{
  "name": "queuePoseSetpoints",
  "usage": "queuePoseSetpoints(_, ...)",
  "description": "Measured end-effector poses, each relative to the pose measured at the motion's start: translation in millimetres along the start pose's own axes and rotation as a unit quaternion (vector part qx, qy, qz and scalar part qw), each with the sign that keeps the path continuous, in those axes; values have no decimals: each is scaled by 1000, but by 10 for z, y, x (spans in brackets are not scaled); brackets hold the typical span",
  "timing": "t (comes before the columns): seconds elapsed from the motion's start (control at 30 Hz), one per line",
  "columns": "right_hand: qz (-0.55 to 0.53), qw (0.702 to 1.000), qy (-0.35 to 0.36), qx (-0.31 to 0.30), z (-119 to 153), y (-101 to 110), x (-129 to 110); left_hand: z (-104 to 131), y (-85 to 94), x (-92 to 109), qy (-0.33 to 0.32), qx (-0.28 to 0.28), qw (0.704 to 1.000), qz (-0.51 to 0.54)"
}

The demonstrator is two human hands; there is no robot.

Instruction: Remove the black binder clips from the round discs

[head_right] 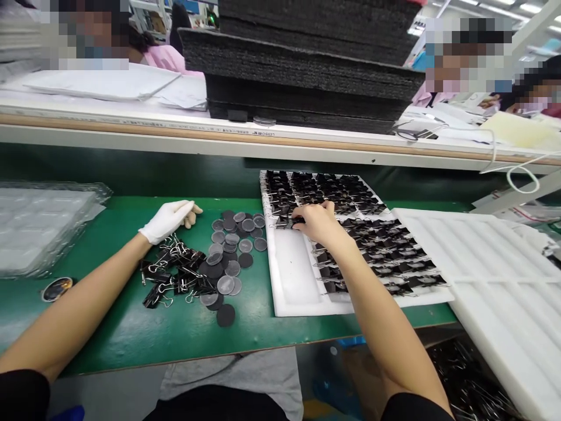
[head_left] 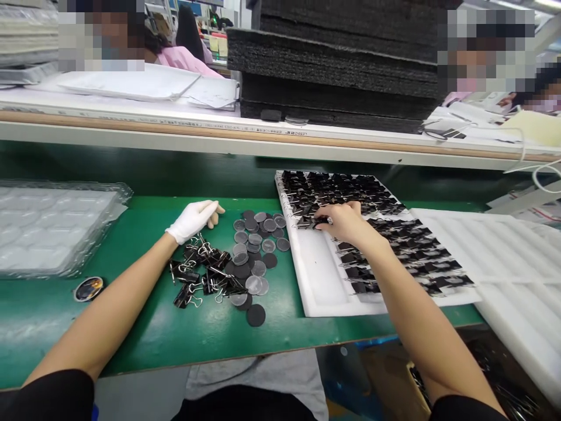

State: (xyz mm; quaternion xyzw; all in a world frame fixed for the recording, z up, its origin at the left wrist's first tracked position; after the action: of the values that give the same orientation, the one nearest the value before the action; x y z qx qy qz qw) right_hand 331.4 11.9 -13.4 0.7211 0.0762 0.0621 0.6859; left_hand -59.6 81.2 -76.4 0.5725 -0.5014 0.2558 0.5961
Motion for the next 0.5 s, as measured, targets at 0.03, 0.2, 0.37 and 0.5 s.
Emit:
queuePoseSetpoints(0.03, -2, 1000, -3, -4, -13, -15, 38, 0, 1, -10, 1, 0, 1000, 2)
queuePoseSetpoints(0.2, 44, 999, 5, 16, 104, 31, -16, -19, 1, -55, 9, 5, 1000, 27)
queuePoseSetpoints(0.37, 103, 982, 110, 115, 276, 92, -797, -15, -31, -18, 44, 55, 994, 89)
queuePoseSetpoints(0.5, 96, 971, 215, 39, 289, -160, -1324, 255, 203, 144, 36, 107, 993, 14)
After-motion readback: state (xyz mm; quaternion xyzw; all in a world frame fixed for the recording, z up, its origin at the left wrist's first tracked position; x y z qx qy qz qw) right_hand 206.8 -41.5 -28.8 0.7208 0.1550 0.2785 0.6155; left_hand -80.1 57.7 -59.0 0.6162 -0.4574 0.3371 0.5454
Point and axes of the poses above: each hand's wrist, its own z-axis away from the middle knuckle, its own y-axis out of the back of the hand, x = y × z, the point moved 3 cm from there along -z, towards the middle knuckle
